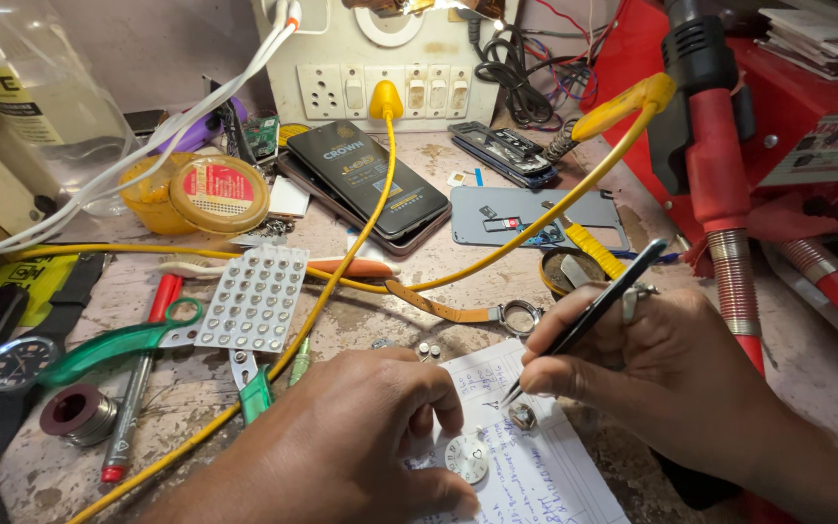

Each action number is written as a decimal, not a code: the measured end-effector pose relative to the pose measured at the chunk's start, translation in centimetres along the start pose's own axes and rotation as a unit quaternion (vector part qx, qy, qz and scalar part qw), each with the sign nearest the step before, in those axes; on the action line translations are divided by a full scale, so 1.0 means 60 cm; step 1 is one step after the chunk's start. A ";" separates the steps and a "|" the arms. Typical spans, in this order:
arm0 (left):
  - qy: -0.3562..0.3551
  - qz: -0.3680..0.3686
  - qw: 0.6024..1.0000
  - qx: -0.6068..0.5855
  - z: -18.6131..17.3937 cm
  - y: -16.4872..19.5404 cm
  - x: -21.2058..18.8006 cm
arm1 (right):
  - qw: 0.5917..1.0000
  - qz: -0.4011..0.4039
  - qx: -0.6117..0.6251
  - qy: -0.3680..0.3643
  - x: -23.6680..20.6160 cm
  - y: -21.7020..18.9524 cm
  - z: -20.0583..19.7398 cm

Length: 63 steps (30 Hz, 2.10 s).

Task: The person repairs a wristwatch at a cluttered workbench. They use tweezers to lift the watch movement from its case, hold and turn small watch parts, and pick at and reposition components of the movement on a paper sheet while the watch case and strap lie on the bench.

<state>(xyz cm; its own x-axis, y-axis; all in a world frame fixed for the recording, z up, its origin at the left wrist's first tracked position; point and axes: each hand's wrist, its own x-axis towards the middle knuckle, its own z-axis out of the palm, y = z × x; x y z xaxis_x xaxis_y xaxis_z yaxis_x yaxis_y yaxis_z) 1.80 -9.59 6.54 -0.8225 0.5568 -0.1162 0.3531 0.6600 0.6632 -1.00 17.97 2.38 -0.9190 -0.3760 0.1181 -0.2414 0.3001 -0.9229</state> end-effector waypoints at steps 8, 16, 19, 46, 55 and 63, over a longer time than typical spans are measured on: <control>0.036 -0.009 0.998 0.042 0.016 -0.004 -0.002 | 0.998 0.038 -0.042 0.021 0.000 -0.015 0.013; 0.018 -0.020 1.000 -0.009 0.012 -0.002 -0.005 | 0.973 -0.114 -0.195 0.039 -0.009 -0.032 0.016; 0.007 -0.021 1.000 -0.012 0.007 0.004 -0.004 | 0.962 -0.135 -0.231 0.048 -0.011 -0.033 0.015; 0.068 0.002 0.996 0.050 0.033 -0.003 -0.009 | 0.982 -0.159 -0.097 -0.016 -0.034 -0.034 0.014; 0.026 -0.039 0.999 -0.011 0.006 0.018 -0.013 | 0.984 -0.156 -0.085 -0.022 -0.034 -0.046 0.027; 0.032 -0.005 0.998 -0.048 0.005 0.017 -0.015 | 0.975 -0.188 -0.117 -0.010 -0.034 -0.047 0.030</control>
<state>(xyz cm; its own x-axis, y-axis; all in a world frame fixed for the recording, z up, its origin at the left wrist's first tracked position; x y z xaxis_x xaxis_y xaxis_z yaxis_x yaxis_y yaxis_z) 3.04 -9.25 7.12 -0.8534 0.5154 -0.0777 0.3034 0.6126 0.7299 2.12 16.32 4.09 -0.7467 -0.5137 0.4226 -0.6265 0.3294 -0.7064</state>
